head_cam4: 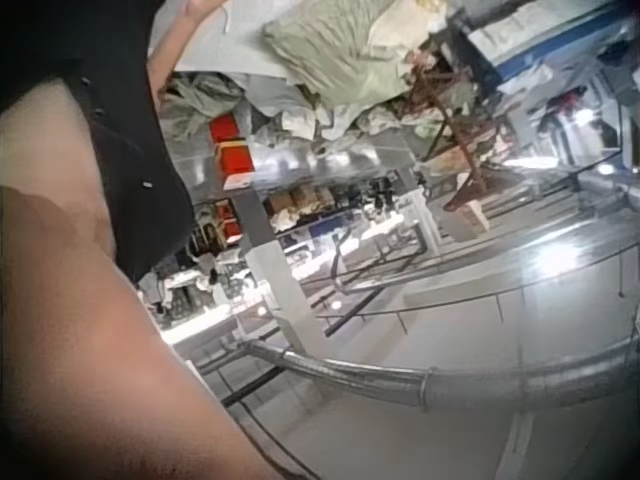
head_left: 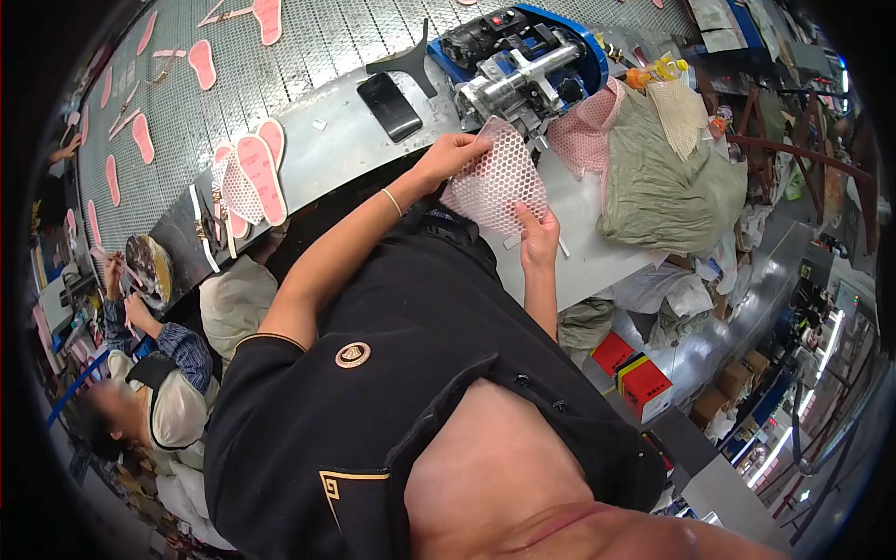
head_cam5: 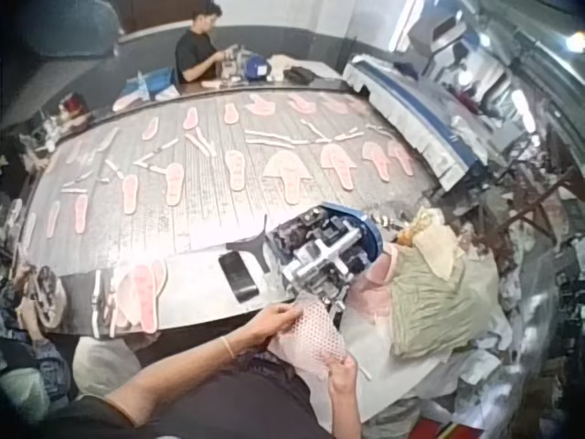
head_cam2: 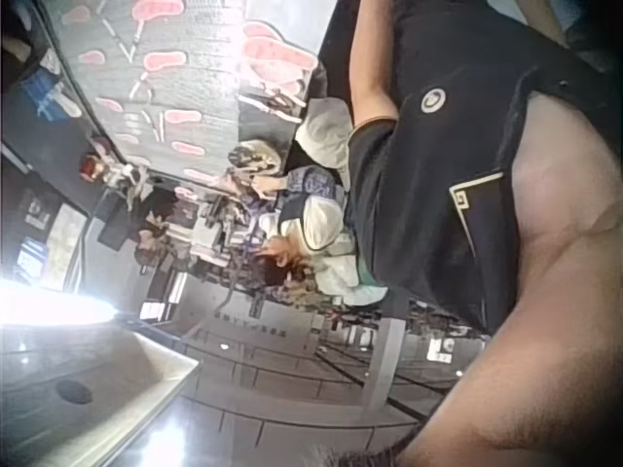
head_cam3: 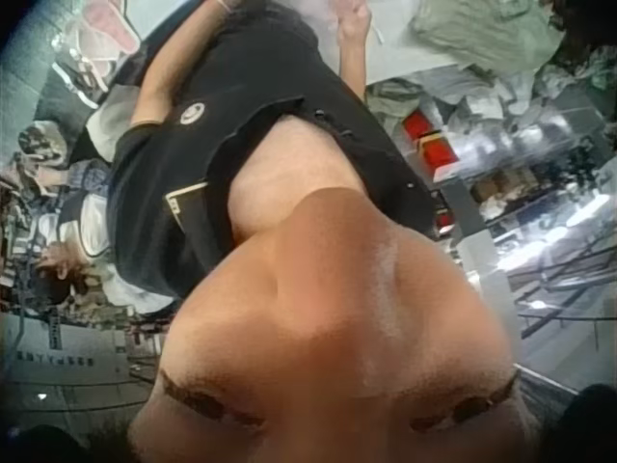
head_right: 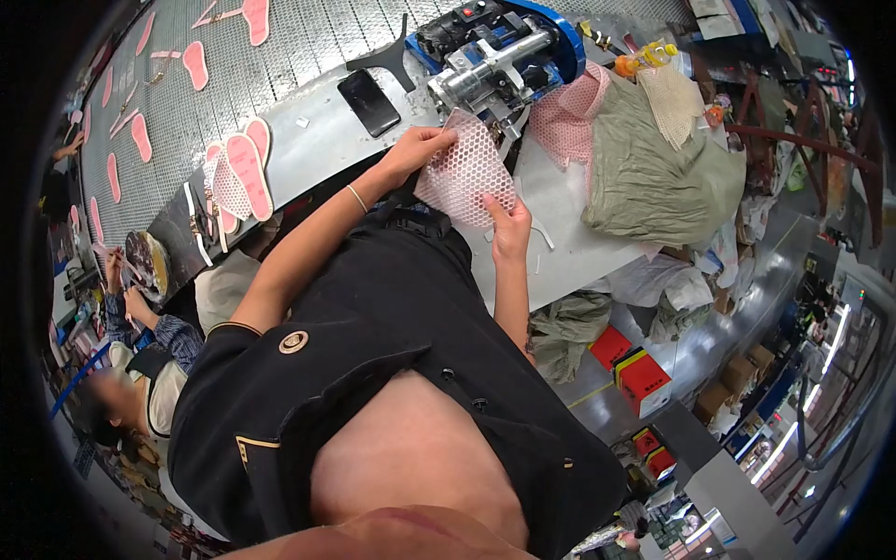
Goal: The person repeatedly picks up pink foot-shaped insoles and white perforated mesh sheets from a conveyor belt. They place the mesh onto the insoles and feed the combined pieces into a blue machine to bond them. The person then removes the finished sandals from the machine and places them on the belt.
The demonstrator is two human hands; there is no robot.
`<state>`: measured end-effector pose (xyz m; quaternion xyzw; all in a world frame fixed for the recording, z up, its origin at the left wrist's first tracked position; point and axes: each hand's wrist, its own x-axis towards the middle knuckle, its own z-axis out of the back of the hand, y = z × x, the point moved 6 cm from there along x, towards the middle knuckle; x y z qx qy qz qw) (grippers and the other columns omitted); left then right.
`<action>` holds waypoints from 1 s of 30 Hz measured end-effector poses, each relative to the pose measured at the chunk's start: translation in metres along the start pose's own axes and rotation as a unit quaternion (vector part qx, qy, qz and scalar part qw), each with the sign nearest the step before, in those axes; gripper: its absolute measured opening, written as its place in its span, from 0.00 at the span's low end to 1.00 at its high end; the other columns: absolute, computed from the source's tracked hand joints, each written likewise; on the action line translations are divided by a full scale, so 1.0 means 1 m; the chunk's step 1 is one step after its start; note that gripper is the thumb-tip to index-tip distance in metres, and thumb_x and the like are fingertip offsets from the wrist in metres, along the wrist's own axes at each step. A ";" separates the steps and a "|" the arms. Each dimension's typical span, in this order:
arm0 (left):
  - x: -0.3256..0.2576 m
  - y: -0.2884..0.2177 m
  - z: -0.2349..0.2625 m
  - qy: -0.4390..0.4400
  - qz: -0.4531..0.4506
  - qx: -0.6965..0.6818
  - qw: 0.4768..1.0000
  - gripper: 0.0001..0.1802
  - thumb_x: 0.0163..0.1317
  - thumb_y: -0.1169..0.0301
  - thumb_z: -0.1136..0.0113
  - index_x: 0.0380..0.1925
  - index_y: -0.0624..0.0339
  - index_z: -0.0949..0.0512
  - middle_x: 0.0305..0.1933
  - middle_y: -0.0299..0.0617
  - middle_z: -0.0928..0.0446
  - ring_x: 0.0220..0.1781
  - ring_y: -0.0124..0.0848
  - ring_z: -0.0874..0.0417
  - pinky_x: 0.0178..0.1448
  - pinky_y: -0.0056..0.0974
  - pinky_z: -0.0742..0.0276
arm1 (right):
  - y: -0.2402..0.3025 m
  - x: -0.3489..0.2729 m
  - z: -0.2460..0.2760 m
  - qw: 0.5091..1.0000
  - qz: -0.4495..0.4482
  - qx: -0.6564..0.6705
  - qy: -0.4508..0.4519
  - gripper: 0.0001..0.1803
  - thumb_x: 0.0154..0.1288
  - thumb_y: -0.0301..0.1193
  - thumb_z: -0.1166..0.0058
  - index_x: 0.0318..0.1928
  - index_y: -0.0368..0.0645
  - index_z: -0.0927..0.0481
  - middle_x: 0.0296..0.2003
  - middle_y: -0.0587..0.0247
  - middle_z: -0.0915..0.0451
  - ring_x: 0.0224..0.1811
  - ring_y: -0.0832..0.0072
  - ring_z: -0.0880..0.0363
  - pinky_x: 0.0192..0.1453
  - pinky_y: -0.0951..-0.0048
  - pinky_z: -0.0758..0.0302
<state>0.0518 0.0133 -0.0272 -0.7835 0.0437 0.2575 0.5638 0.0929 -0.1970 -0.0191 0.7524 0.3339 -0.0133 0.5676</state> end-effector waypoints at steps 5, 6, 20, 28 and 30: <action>0.015 0.015 -0.013 -0.022 0.006 -0.077 0.997 0.18 0.69 0.58 0.44 0.26 0.59 0.20 0.25 0.28 0.26 0.25 0.17 0.33 0.29 0.27 0.40 | 0.006 -0.008 0.009 0.999 -0.014 -0.024 -0.029 0.13 0.63 0.21 0.42 0.48 0.34 0.23 0.41 0.59 0.17 0.39 0.76 0.17 0.45 0.74 0.21; 0.018 0.017 -0.011 -0.031 0.011 -0.094 0.995 0.17 0.69 0.58 0.44 0.26 0.58 0.20 0.25 0.27 0.26 0.25 0.17 0.32 0.29 0.27 0.39 | 0.009 -0.008 0.002 0.999 -0.014 -0.016 -0.029 0.13 0.62 0.21 0.42 0.48 0.33 0.23 0.40 0.59 0.17 0.38 0.77 0.18 0.45 0.75 0.21; 0.017 -0.028 0.083 -0.320 -0.154 0.015 0.935 0.23 0.66 0.59 0.43 0.19 0.67 0.21 0.17 0.29 0.26 0.21 0.18 0.30 0.26 0.30 0.35 | 0.023 0.074 -0.090 0.997 0.006 -0.075 0.019 0.11 0.58 0.22 0.38 0.41 0.31 0.19 0.35 0.62 0.16 0.33 0.80 0.20 0.40 0.78 0.25; -0.021 0.023 0.041 -0.189 -0.101 -0.152 0.965 0.11 0.65 0.67 0.39 0.39 0.66 0.22 0.34 0.35 0.20 0.31 0.21 0.24 0.35 0.29 0.27 | 0.030 0.085 -0.087 0.986 0.059 -0.157 -0.020 0.08 0.59 0.21 0.37 0.37 0.30 0.20 0.30 0.63 0.17 0.29 0.83 0.22 0.35 0.83 0.27; -0.024 0.030 0.030 -0.122 -0.055 -0.165 0.977 0.10 0.65 0.66 0.39 0.37 0.62 0.23 0.29 0.34 0.21 0.26 0.20 0.25 0.30 0.28 0.31 | 0.032 0.083 -0.083 0.987 0.056 -0.147 -0.021 0.10 0.58 0.20 0.37 0.39 0.29 0.21 0.29 0.63 0.18 0.29 0.85 0.23 0.35 0.85 0.28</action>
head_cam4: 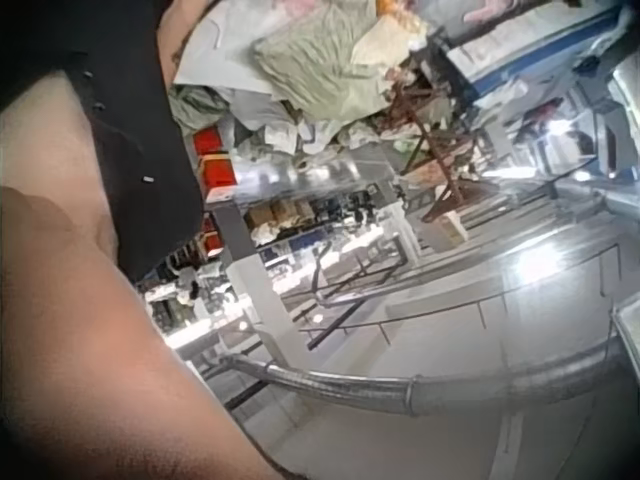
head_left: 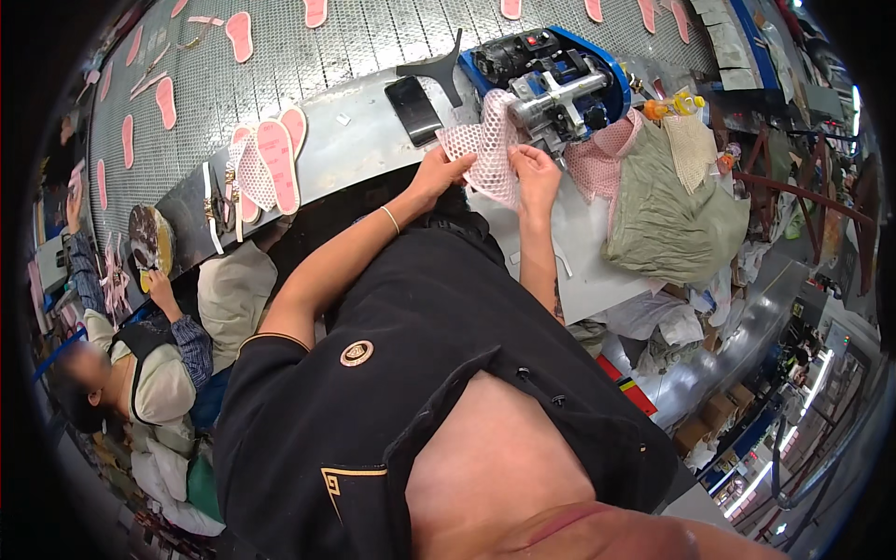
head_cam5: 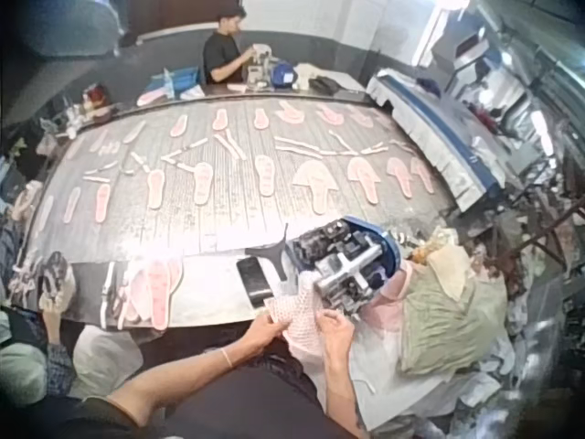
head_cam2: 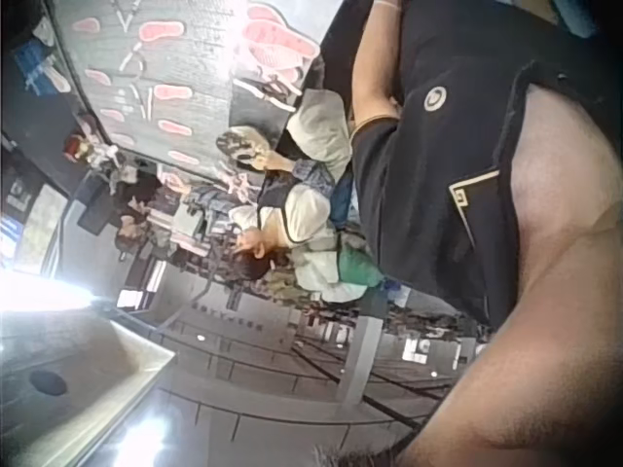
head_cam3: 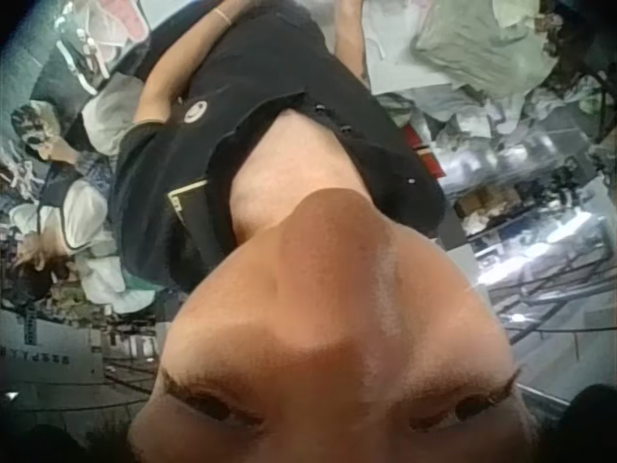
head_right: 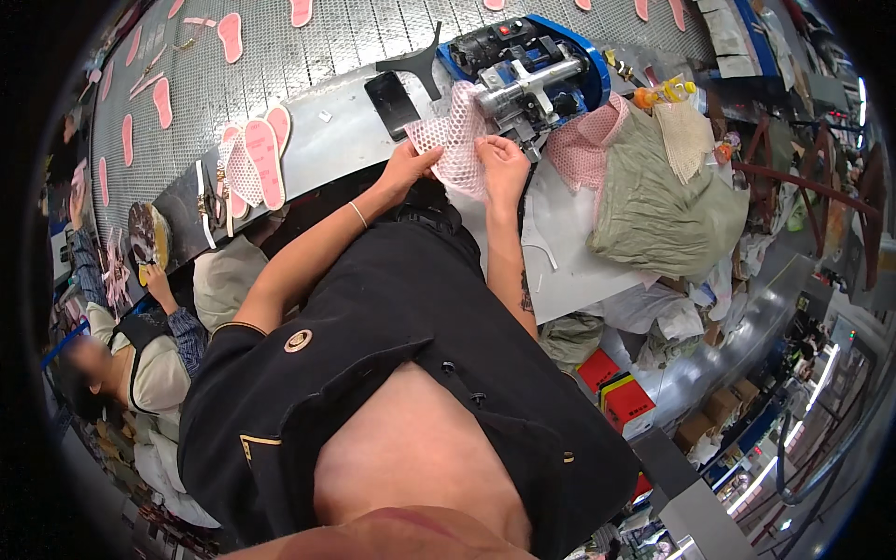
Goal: The person repeatedly picks up pink foot-shaped insoles and white perforated mesh sheets from a conveyor belt. They place the mesh onto the insoles and feed the combined pieces into a blue machine to bond them. The person then removes the finished sandals from the machine and places them on the belt.
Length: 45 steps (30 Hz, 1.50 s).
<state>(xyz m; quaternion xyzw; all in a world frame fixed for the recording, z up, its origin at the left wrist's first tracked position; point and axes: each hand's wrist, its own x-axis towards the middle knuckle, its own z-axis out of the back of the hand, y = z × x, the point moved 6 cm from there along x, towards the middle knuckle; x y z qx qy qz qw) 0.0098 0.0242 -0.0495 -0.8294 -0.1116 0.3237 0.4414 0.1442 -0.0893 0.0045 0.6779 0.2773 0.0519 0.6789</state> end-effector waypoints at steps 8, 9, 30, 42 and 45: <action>-0.017 0.031 -0.020 0.070 0.153 -0.015 0.986 0.16 0.71 0.59 0.49 0.40 0.63 0.26 0.30 0.41 0.22 0.32 0.32 0.17 0.39 0.37 0.17 | 0.037 -0.004 0.018 0.995 0.087 -0.005 -0.044 0.18 0.57 0.20 0.37 0.48 0.31 0.26 0.31 0.62 0.18 0.32 0.84 0.23 0.37 0.85 0.28; -0.017 0.030 -0.020 0.065 0.152 -0.019 0.986 0.17 0.71 0.58 0.50 0.39 0.63 0.27 0.30 0.41 0.22 0.31 0.32 0.17 0.38 0.36 0.17 | 0.034 -0.002 0.018 0.997 0.075 0.001 -0.032 0.18 0.57 0.19 0.37 0.48 0.31 0.26 0.32 0.62 0.18 0.32 0.83 0.23 0.37 0.84 0.28; -0.057 -0.054 0.089 -0.242 -0.112 0.037 0.963 0.18 0.73 0.60 0.53 0.40 0.67 0.25 0.33 0.43 0.20 0.34 0.31 0.17 0.37 0.34 0.23 | 0.025 -0.044 -0.057 0.980 0.049 -0.043 0.189 0.11 0.68 0.27 0.47 0.47 0.34 0.22 0.37 0.58 0.17 0.39 0.78 0.19 0.45 0.77 0.24; -0.079 -0.171 0.058 -0.104 -0.375 0.484 0.784 0.13 0.51 0.73 0.37 0.37 0.61 0.26 0.45 0.49 0.27 0.52 0.48 0.28 0.55 0.46 0.32 | -0.008 -0.055 -0.203 0.930 -0.140 0.234 0.247 0.29 0.76 0.50 0.70 0.63 0.43 0.33 0.55 0.64 0.26 0.57 0.73 0.26 0.59 0.71 0.28; -0.070 -0.181 0.072 -0.103 -0.410 0.510 0.749 0.25 0.43 0.74 0.37 0.46 0.59 0.28 0.57 0.50 0.33 0.64 0.51 0.36 0.68 0.52 0.43 | -0.004 -0.045 -0.223 0.889 -0.156 0.359 0.238 0.28 0.75 0.46 0.70 0.64 0.41 0.34 0.60 0.60 0.28 0.60 0.67 0.27 0.62 0.62 0.28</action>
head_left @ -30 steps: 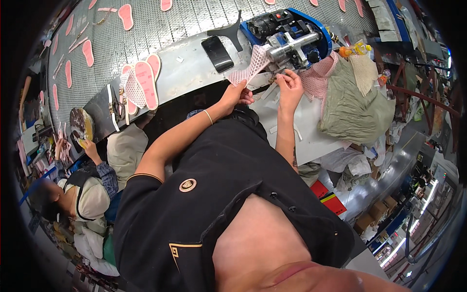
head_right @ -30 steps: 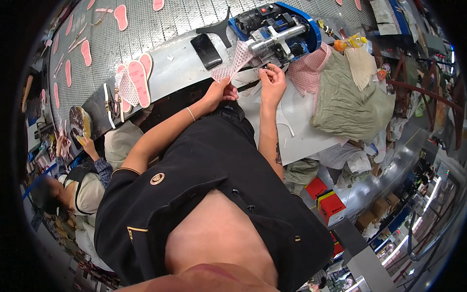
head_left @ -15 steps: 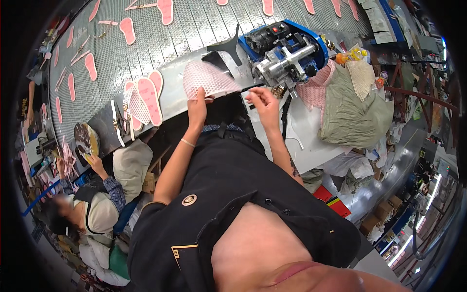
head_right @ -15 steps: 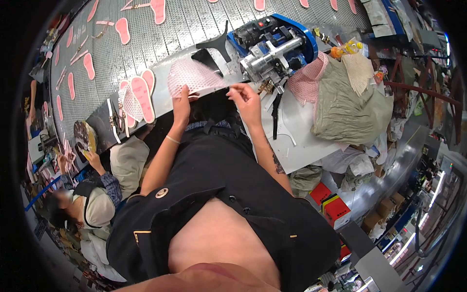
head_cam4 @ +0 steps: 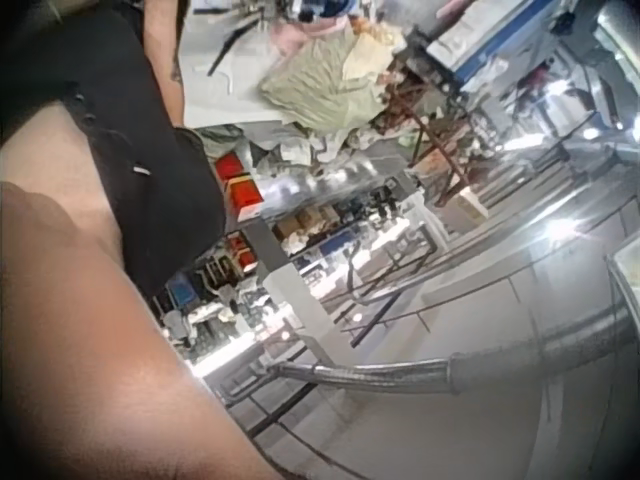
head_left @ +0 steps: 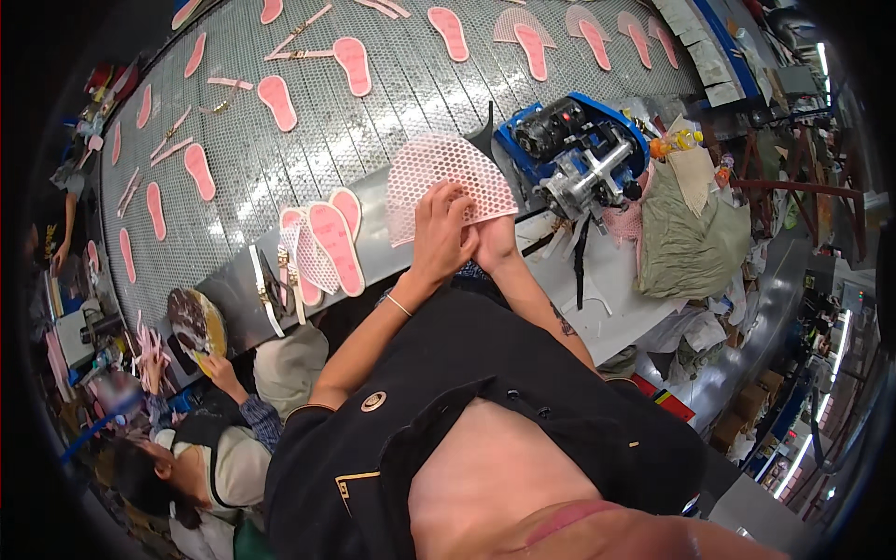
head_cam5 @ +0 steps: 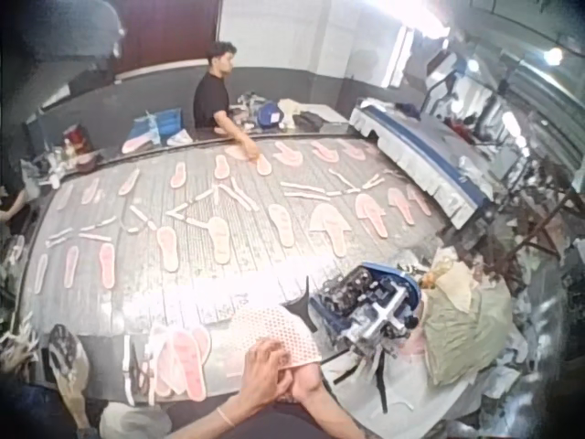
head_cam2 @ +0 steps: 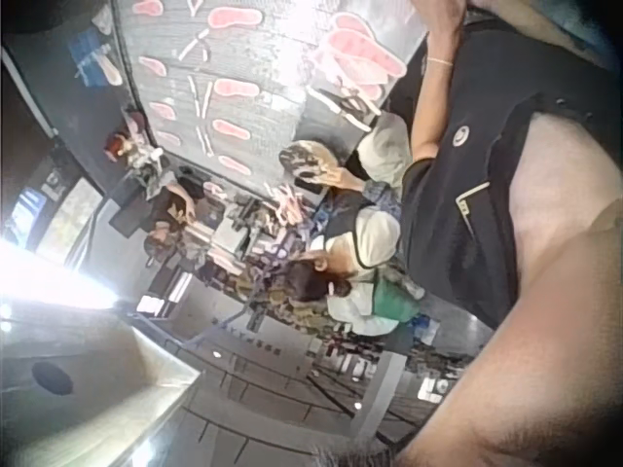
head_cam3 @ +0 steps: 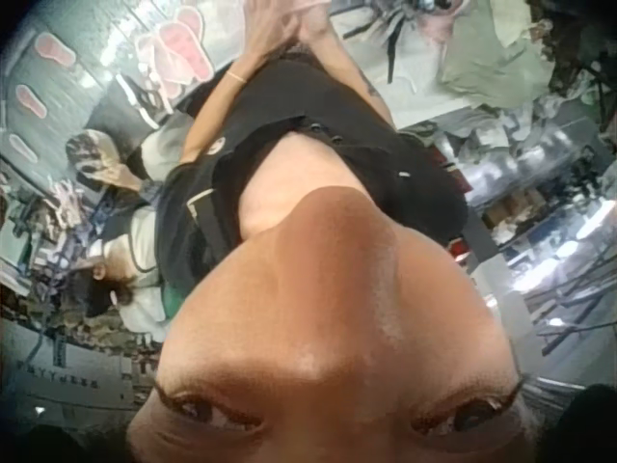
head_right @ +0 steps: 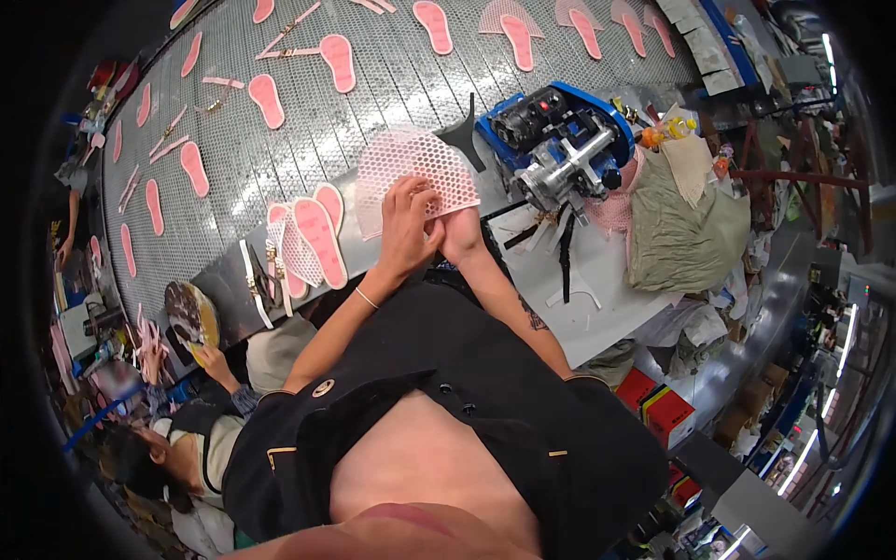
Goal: The person repeatedly picks up pink foot-shaped insoles and white perforated mesh sheets from a conveyor belt. They place the mesh onto the insoles and feed the combined pieces into a blue machine to bond them. The person then removes the finished sandals from the machine and places them on the belt.
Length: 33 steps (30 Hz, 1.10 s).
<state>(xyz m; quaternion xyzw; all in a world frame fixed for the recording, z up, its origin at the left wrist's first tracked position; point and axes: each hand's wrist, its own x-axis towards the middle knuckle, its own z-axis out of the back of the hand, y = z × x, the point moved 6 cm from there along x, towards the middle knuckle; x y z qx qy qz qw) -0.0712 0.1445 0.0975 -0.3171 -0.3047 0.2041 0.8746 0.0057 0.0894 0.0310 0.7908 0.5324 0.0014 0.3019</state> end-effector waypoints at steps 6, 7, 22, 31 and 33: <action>0.018 0.047 0.014 0.013 0.033 -0.023 0.999 0.31 0.46 0.79 0.44 0.56 0.62 0.31 0.61 0.52 0.33 0.66 0.52 0.36 0.70 0.51 0.41 | -0.004 0.031 -0.012 0.998 -0.016 -0.059 -0.026 0.27 0.76 0.43 0.70 0.67 0.41 0.38 0.64 0.58 0.31 0.62 0.65 0.28 0.63 0.60 0.27; 0.023 0.057 0.018 -0.006 0.042 -0.037 0.998 0.29 0.50 0.83 0.49 0.57 0.64 0.31 0.60 0.54 0.31 0.63 0.52 0.32 0.67 0.48 0.36 | -0.003 0.039 -0.015 0.994 -0.026 -0.091 -0.045 0.26 0.76 0.41 0.69 0.66 0.40 0.35 0.63 0.58 0.30 0.60 0.66 0.27 0.60 0.62 0.25; 0.093 0.233 0.063 -0.122 0.364 -0.196 0.902 0.24 0.69 0.77 0.61 0.64 0.68 0.35 0.66 0.52 0.32 0.69 0.41 0.33 0.72 0.39 0.43 | 0.105 0.484 0.063 0.506 0.229 -0.768 -0.318 0.36 0.61 0.41 0.41 0.67 0.44 0.36 0.65 0.39 0.37 0.68 0.50 0.40 0.68 0.52 0.41; 0.314 0.254 0.010 -0.226 0.082 0.033 0.970 0.30 0.59 0.85 0.60 0.65 0.66 0.35 0.73 0.60 0.46 0.75 0.52 0.47 0.76 0.51 0.54 | 0.108 0.448 0.077 0.480 0.252 -0.787 -0.295 0.37 0.58 0.24 0.45 0.69 0.48 0.38 0.55 0.48 0.31 0.57 0.50 0.33 0.62 0.55 0.37; 0.349 0.273 -0.023 -0.216 0.058 0.100 0.969 0.29 0.59 0.84 0.57 0.64 0.66 0.34 0.72 0.60 0.46 0.74 0.54 0.47 0.76 0.51 0.54 | 0.115 0.402 0.065 0.536 0.258 -0.736 -0.323 0.38 0.57 0.22 0.45 0.69 0.47 0.39 0.55 0.47 0.31 0.57 0.48 0.33 0.63 0.55 0.38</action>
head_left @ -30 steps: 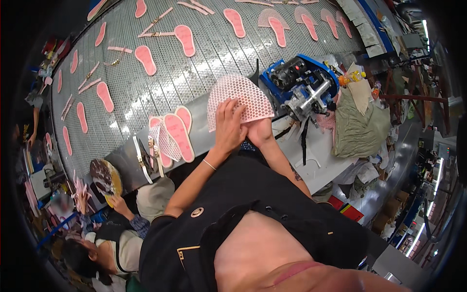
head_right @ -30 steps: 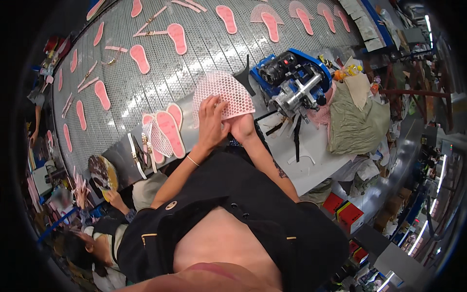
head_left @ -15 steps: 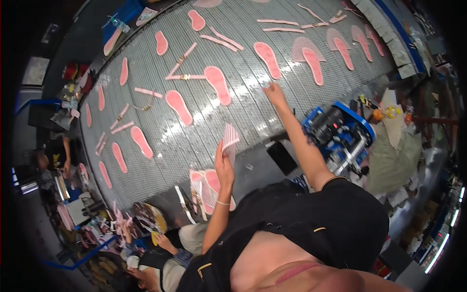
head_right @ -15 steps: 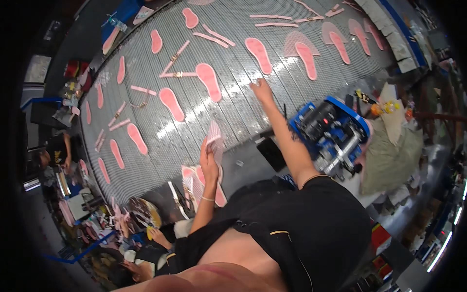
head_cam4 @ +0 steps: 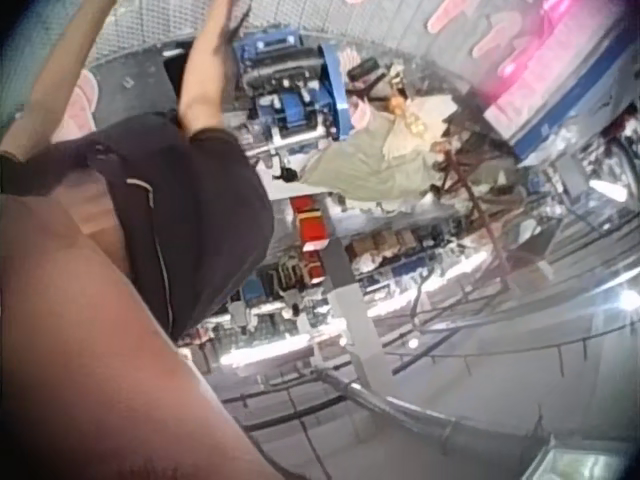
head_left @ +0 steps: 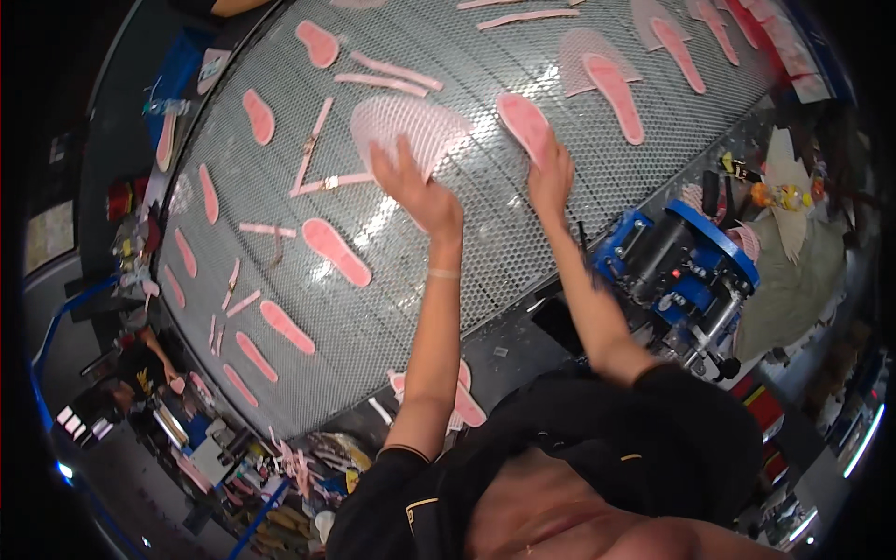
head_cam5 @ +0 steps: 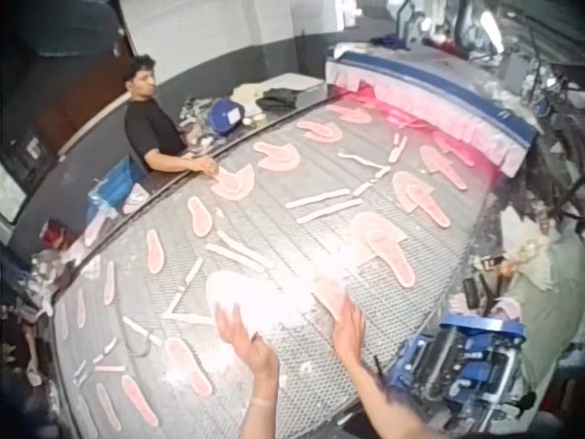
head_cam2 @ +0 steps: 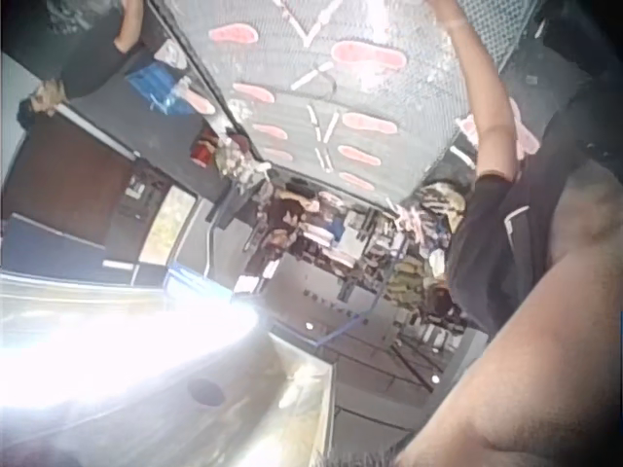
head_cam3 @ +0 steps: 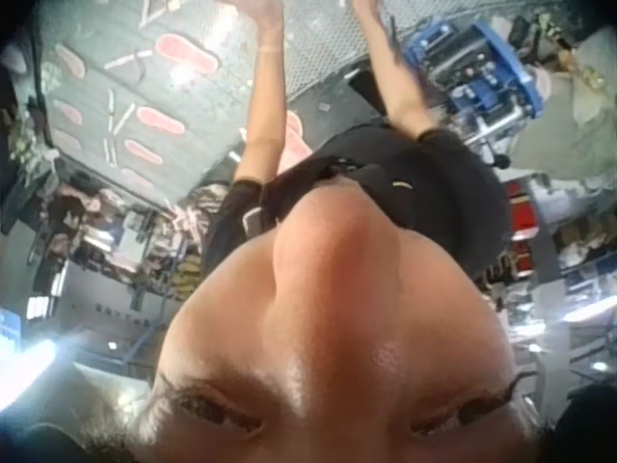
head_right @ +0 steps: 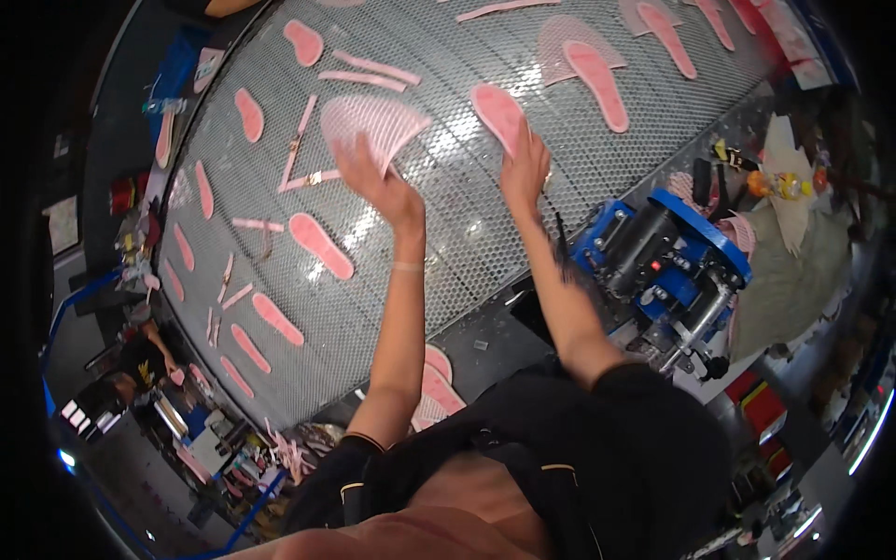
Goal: The person repeatedly picks up pink foot-shaped insoles and white perforated mesh sheets from a conveyor belt. They place the mesh onto the insoles and feed the combined pieces into a blue machine to bond them. The person then removes the finished sandals from the machine and places them on the belt.
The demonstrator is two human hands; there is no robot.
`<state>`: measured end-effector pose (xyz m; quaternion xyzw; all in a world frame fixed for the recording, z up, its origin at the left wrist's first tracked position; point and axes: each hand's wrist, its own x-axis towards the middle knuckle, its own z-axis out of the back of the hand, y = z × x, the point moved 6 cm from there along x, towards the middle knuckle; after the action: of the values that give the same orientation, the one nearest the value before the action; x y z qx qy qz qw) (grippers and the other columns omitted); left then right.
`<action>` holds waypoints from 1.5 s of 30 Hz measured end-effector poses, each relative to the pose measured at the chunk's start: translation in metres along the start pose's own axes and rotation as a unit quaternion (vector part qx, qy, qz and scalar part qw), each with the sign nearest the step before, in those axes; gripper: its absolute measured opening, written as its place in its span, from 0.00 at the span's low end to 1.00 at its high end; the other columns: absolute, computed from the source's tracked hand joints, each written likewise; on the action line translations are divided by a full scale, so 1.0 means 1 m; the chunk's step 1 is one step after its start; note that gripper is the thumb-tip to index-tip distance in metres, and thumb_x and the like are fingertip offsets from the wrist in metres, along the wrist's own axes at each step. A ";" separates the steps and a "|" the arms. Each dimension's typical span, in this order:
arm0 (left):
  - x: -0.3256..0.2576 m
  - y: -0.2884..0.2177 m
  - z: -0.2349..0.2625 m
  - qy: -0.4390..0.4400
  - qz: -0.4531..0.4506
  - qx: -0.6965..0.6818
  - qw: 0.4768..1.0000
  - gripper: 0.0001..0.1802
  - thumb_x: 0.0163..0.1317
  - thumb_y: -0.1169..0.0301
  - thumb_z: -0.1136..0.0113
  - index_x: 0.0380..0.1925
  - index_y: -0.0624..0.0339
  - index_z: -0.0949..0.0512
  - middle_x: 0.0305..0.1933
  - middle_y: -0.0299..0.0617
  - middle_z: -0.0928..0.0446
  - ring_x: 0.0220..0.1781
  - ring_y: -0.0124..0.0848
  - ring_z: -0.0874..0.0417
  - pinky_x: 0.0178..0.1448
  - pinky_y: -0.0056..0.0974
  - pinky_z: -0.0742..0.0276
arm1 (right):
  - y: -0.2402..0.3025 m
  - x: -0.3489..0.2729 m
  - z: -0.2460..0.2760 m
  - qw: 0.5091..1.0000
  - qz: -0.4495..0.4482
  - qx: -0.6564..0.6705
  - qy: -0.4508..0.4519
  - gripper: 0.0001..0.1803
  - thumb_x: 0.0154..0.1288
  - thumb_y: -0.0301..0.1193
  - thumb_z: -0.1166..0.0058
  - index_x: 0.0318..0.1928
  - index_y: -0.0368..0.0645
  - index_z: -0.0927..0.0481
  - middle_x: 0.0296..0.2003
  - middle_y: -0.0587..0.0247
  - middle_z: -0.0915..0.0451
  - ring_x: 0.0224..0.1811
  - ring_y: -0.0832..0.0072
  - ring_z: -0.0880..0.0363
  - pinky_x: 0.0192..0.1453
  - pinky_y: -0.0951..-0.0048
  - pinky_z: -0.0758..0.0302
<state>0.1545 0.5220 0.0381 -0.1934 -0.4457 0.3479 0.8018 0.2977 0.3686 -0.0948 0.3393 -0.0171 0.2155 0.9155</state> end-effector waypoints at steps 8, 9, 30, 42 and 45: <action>-0.093 0.013 -0.085 0.315 -0.004 0.098 0.944 0.40 0.52 0.66 0.39 0.66 0.66 0.40 0.71 0.63 0.47 0.75 0.57 0.52 0.76 0.59 0.59 | 0.039 -0.025 0.111 0.981 0.001 0.162 -0.102 0.40 0.58 0.22 0.44 0.70 0.40 0.44 0.60 0.42 0.37 0.63 0.47 0.41 0.69 0.51 0.45; -0.115 0.006 -0.056 0.311 -0.004 0.086 0.946 0.42 0.51 0.64 0.37 0.66 0.65 0.40 0.71 0.63 0.47 0.75 0.56 0.52 0.76 0.58 0.58 | 0.052 -0.033 0.120 0.976 0.041 0.179 -0.119 0.39 0.58 0.22 0.44 0.70 0.40 0.44 0.61 0.42 0.38 0.64 0.47 0.41 0.68 0.50 0.45; -0.325 -0.021 0.203 0.281 0.191 -0.169 0.925 0.06 0.63 0.73 0.40 0.34 0.65 0.22 0.28 0.38 0.22 0.28 0.25 0.24 0.37 0.31 0.26 | -0.012 -0.375 0.186 0.843 0.155 0.148 0.493 0.21 0.61 0.35 0.45 0.56 0.47 0.23 0.41 0.59 0.16 0.41 0.64 0.17 0.45 0.64 0.23; -0.385 -0.097 0.191 0.399 0.169 -0.157 0.888 0.15 0.64 0.67 0.37 0.24 0.68 0.22 0.18 0.32 0.29 0.21 0.18 0.35 0.25 0.29 0.39 | -0.287 -0.405 0.328 0.949 -0.236 0.208 0.028 0.14 0.59 0.30 0.42 0.45 0.39 0.18 0.31 0.62 0.17 0.34 0.75 0.19 0.40 0.73 0.25; -0.400 -0.106 0.198 0.380 0.171 -0.116 0.901 0.19 0.67 0.63 0.40 0.21 0.65 0.23 0.16 0.30 0.31 0.18 0.17 0.37 0.23 0.29 0.42 | -0.329 -0.377 0.349 0.859 -0.344 0.378 -0.021 0.17 0.60 0.31 0.42 0.50 0.41 0.21 0.37 0.61 0.17 0.40 0.72 0.19 0.45 0.71 0.23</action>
<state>-0.1168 0.1569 -0.0237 -0.4763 -0.1041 0.3256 0.8101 0.1294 -0.2178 -0.0951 0.6482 0.1640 -0.1306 0.7321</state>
